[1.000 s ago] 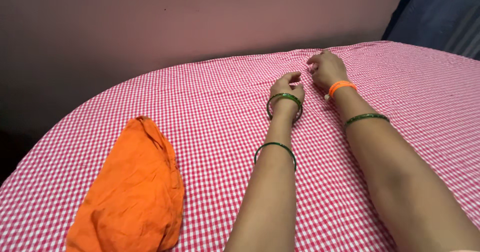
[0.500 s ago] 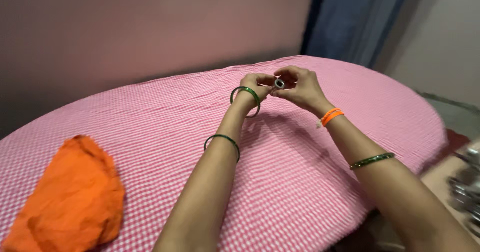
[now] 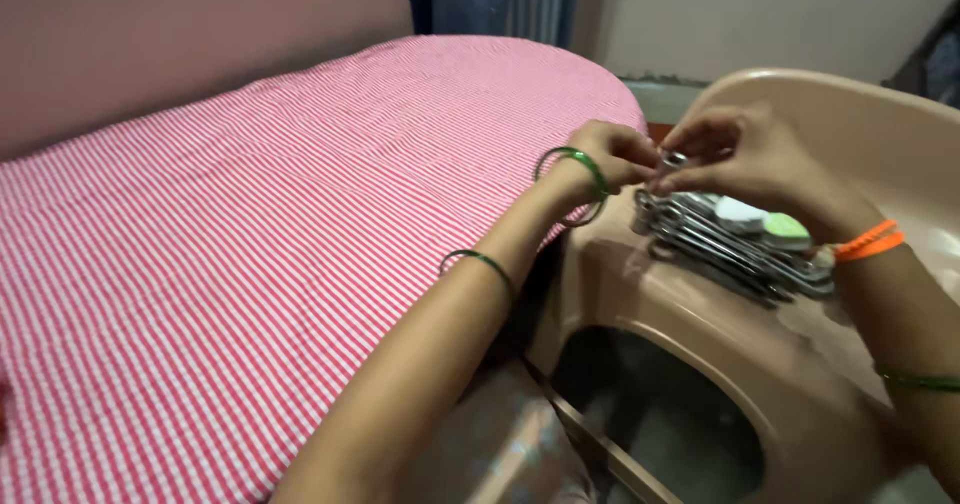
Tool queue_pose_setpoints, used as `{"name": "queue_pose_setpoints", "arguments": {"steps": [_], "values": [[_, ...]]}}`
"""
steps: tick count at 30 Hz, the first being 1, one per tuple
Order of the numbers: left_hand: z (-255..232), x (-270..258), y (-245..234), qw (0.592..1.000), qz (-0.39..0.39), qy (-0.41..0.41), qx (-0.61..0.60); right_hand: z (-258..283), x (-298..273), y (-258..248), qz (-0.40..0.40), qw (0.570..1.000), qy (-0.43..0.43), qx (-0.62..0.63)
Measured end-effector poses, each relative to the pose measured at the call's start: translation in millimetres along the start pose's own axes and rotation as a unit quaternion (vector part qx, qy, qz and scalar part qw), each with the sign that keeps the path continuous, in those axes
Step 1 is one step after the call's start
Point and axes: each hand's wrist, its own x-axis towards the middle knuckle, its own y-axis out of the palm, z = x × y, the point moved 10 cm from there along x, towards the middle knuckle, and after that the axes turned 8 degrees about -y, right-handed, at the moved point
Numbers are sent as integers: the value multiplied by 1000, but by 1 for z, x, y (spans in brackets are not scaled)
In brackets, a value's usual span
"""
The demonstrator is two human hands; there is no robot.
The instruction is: The person removes a red-and-white checkered tablecloth from a round table, wipes the table surface with an orange cloth, then spreads the tablecloth back over the table. Finally, the person places several metal tools and small white objects onto the table.
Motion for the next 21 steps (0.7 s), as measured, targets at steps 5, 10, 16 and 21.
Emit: {"name": "queue_pose_setpoints", "arguments": {"steps": [5, 10, 16, 21], "values": [[-12, -8, 97, 975, 27, 10, 222, -38, -64, -10, 27, 1000, 5, -14], [4, -35, 148, 974, 81, -19, 211, -64, -120, -8, 60, 985, 112, -120], [-6, -32, 213, 973, 101, 1, 210, -88, -164, -37, 14, 975, 111, -193], [-1, -19, 231, 960, 92, -9, 264, -97, -176, -41, -20, 972, 77, -223]]}}
